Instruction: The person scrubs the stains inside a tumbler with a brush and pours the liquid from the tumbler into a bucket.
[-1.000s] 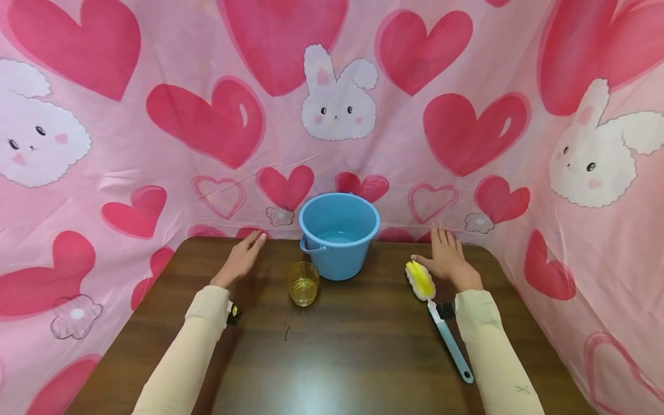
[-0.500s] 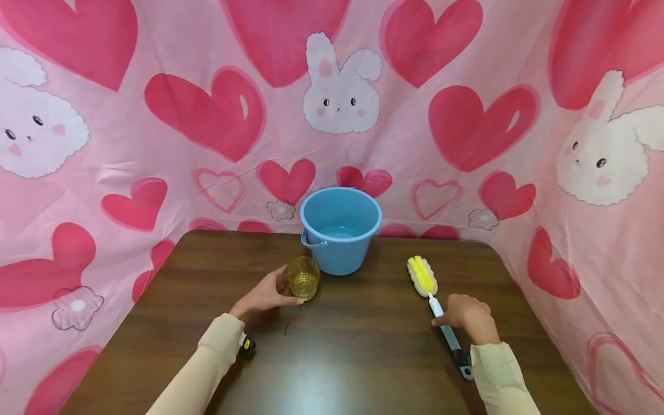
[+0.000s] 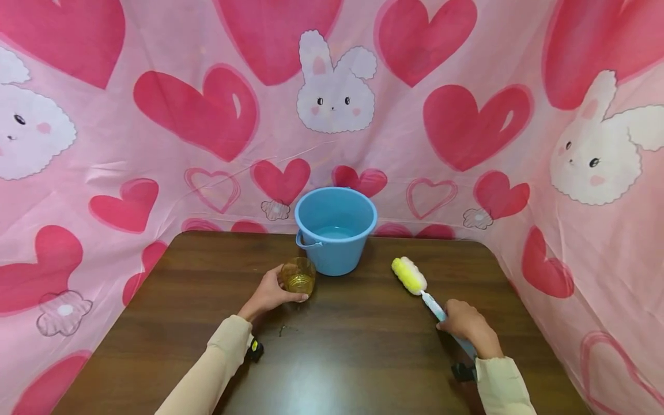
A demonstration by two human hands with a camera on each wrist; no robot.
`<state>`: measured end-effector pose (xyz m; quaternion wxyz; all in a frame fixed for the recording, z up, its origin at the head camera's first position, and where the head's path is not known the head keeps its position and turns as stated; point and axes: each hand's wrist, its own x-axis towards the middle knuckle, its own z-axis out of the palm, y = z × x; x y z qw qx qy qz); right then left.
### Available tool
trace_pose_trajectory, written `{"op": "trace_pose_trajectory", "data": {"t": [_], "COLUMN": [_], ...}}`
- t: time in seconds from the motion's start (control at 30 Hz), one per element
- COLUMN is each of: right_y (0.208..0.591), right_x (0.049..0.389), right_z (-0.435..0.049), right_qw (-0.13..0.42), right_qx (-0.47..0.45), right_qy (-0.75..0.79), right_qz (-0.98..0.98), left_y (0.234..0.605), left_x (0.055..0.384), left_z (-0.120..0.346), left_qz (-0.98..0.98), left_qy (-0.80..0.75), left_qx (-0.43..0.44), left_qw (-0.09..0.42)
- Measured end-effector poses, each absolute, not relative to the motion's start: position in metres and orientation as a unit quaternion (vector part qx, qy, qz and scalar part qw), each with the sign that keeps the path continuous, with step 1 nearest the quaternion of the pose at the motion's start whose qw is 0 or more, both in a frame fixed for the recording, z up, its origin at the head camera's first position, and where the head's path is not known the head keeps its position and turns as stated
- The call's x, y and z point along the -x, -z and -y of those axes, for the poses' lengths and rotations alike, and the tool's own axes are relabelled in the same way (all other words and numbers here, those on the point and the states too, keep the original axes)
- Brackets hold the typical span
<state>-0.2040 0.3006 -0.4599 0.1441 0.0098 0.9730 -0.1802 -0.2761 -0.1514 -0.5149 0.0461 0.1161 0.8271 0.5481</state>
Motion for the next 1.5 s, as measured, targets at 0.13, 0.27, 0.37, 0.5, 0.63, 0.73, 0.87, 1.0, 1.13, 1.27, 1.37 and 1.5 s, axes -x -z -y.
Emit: {"op": "trace_pose_trajectory", "data": {"t": [0.13,0.27,0.37,0.5,0.63,0.73,0.87,1.0,1.13,1.27,1.37,1.5], "right_y": [0.453,0.444,0.435,0.425,0.42,0.417,0.409,0.402,0.398,0.394,0.39,0.378], "right_x": [0.202,0.2,0.197,0.193,0.192,0.194,0.2,0.209,0.218,0.222,0.222,0.22], "right_z": [-0.306,-0.31,-0.314,-0.316,-0.31,-0.302,-0.288,-0.274,-0.262,-0.255,-0.251,-0.245], "right_qw": [0.061,0.011,-0.015,-0.083,-0.211,-0.294,-0.352,-0.371,-0.359,-0.36,-0.353,-0.334], "right_qx": [-0.04,-0.034,0.017,0.107,0.215,0.288,0.344,0.362,0.371,0.374,0.368,0.358], "right_qy": [0.238,0.226,0.198,0.167,0.163,0.161,0.155,0.148,0.146,0.138,0.13,0.103], "right_qz": [-0.968,-0.973,-0.98,-0.977,-0.94,-0.897,-0.857,-0.842,-0.844,-0.843,-0.85,-0.866], "left_y": [0.512,0.506,0.5,0.493,0.486,0.481,0.471,0.461,0.452,0.448,0.446,0.442], "left_x": [0.274,0.27,0.267,0.265,0.262,0.26,0.257,0.256,0.26,0.263,0.263,0.265], "left_z": [0.153,0.152,0.149,0.14,0.13,0.123,0.117,0.114,0.111,0.11,0.111,0.112], "left_qz": [-0.844,-0.86,-0.871,-0.877,-0.87,-0.866,-0.862,-0.853,-0.841,-0.829,-0.824,-0.815], "left_qy": [-0.521,-0.487,-0.46,-0.436,-0.434,-0.43,-0.425,-0.434,-0.448,-0.465,-0.478,-0.492], "left_qx": [-0.123,-0.153,-0.171,-0.198,-0.228,-0.248,-0.271,-0.284,-0.299,-0.305,-0.3,-0.303], "left_qw": [0.033,0.017,0.0,-0.026,-0.054,-0.066,-0.059,-0.056,-0.059,-0.057,-0.052,-0.049]}}
